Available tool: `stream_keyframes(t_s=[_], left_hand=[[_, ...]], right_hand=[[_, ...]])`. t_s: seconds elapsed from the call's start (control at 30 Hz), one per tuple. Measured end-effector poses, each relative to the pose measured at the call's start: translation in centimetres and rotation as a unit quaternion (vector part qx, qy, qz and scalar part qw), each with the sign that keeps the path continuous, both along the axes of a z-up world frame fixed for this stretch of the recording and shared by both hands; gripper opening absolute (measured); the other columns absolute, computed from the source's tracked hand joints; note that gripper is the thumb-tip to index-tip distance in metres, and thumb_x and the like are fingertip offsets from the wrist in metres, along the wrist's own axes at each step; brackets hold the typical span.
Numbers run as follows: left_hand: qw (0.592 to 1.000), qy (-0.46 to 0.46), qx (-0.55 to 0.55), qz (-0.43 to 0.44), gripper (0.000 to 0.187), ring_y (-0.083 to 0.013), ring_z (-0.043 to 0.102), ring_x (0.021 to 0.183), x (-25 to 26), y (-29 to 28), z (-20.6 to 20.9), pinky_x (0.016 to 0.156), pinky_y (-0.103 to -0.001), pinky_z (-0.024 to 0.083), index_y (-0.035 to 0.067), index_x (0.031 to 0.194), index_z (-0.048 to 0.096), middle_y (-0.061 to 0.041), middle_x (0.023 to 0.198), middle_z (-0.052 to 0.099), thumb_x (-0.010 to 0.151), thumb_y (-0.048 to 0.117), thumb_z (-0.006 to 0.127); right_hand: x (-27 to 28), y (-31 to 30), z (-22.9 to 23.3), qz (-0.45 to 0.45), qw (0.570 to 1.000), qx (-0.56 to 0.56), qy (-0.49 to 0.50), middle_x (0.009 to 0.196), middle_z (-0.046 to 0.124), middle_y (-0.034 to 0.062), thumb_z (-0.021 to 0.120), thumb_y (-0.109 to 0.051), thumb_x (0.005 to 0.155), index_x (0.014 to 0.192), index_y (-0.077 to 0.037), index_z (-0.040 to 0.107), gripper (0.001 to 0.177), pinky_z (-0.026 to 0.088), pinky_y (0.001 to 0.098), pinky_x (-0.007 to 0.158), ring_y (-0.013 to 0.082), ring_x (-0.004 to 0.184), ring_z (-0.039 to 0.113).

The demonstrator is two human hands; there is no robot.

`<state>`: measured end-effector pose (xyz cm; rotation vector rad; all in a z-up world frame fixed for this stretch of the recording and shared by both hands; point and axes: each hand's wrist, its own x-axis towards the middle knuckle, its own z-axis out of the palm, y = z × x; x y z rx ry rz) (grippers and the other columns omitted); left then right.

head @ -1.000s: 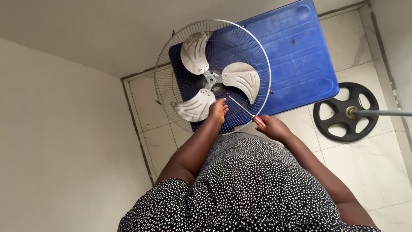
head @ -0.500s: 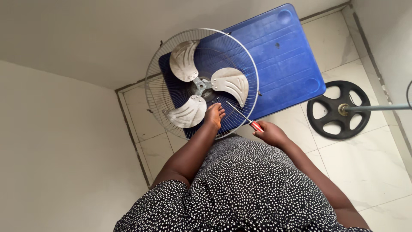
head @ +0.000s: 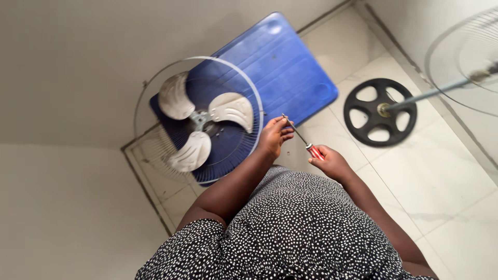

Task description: The person uses a screwdriver to loosen and remove the front grill of a standing fan. They then detach the fan blades and place the components on a blue plastic stool.

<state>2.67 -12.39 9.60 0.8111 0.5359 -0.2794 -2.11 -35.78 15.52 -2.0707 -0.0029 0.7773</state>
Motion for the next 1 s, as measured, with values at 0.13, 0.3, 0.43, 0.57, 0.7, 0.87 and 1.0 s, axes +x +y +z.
stream_keyframes(t_s=[0.13,0.3,0.43,0.57,0.7,0.87,1.0], left_hand=[[0.996,-0.004,0.012,-0.091,0.025,-0.0187,0.068,0.085,0.2,-7.1,2.6,0.074,-0.033,0.058,0.003,0.121,0.057,-0.011,0.106,0.071,0.101,0.017,0.06],[0.977,0.01,0.003,-0.211,0.028,-0.0192,0.068,0.086,0.0,-15.6,4.0,0.075,-0.033,0.058,0.0,0.124,0.057,-0.009,0.105,0.068,0.101,0.017,0.06],[0.958,0.02,0.007,-0.287,0.029,-0.0191,0.068,0.086,-0.6,-22.4,4.5,0.076,-0.033,0.058,0.001,0.124,0.057,-0.009,0.106,0.068,0.1,0.019,0.061],[0.935,0.015,0.002,-0.354,0.03,-0.0192,0.067,0.089,-1.6,-28.9,4.9,0.079,-0.035,0.057,0.002,0.122,0.057,-0.008,0.108,0.068,0.1,0.022,0.062],[0.912,0.02,-0.008,-0.41,0.028,-0.0198,0.067,0.093,-2.6,-33.7,5.2,0.081,-0.036,0.056,0.005,0.119,0.057,-0.007,0.109,0.069,0.1,0.024,0.063],[0.892,0.027,0.007,-0.451,0.027,-0.019,0.068,0.093,-2.2,-36.8,5.4,0.082,-0.036,0.055,0.008,0.119,0.058,-0.007,0.11,0.071,0.099,0.025,0.062],[0.89,0.037,0.023,-0.455,0.026,-0.0189,0.067,0.093,-0.4,-38.6,5.0,0.083,-0.036,0.055,0.008,0.119,0.057,-0.006,0.109,0.071,0.1,0.026,0.063]], right_hand=[[-2.3,-6.3,-0.3,-0.085,0.996,0.038,0.0,0.091,0.07,0.0041,0.078,-0.028,0.085,0.12,-0.004,0.067,0.043,0.052,0.0308,0.075,0.0125,0.081,0.062],[-5.9,-14.1,-0.3,-0.171,0.984,0.046,-0.001,0.095,0.072,0.0026,0.077,-0.026,0.085,0.123,-0.004,0.066,0.045,0.053,0.0296,0.076,0.0113,0.084,0.064],[-9.5,-19.8,-0.5,-0.235,0.971,0.047,0.003,0.093,0.071,0.002,0.076,-0.026,0.086,0.123,-0.004,0.066,0.043,0.052,0.0292,0.075,0.0105,0.083,0.064],[-13.2,-24.7,-0.8,-0.3,0.953,0.049,0.009,0.089,0.069,0.0021,0.076,-0.025,0.088,0.122,-0.003,0.066,0.042,0.051,0.0293,0.072,0.0107,0.079,0.06],[-16.2,-28.2,-0.9,-0.341,0.94,0.033,0.016,0.087,0.067,0.0011,0.076,-0.024,0.088,0.12,-0.003,0.067,0.04,0.05,0.0284,0.07,0.0099,0.077,0.059],[-17.6,-30.6,-1.0,-0.392,0.916,0.069,0.048,0.086,0.065,0.0003,0.075,-0.024,0.088,0.119,-0.002,0.067,0.039,0.048,0.0286,0.067,0.0096,0.075,0.057],[-16.0,-31.6,-1.6,-0.404,0.909,0.074,0.07,0.086,0.063,0.0025,0.074,-0.023,0.09,0.119,0.0,0.067,0.038,0.047,0.0294,0.067,0.0113,0.075,0.056]])
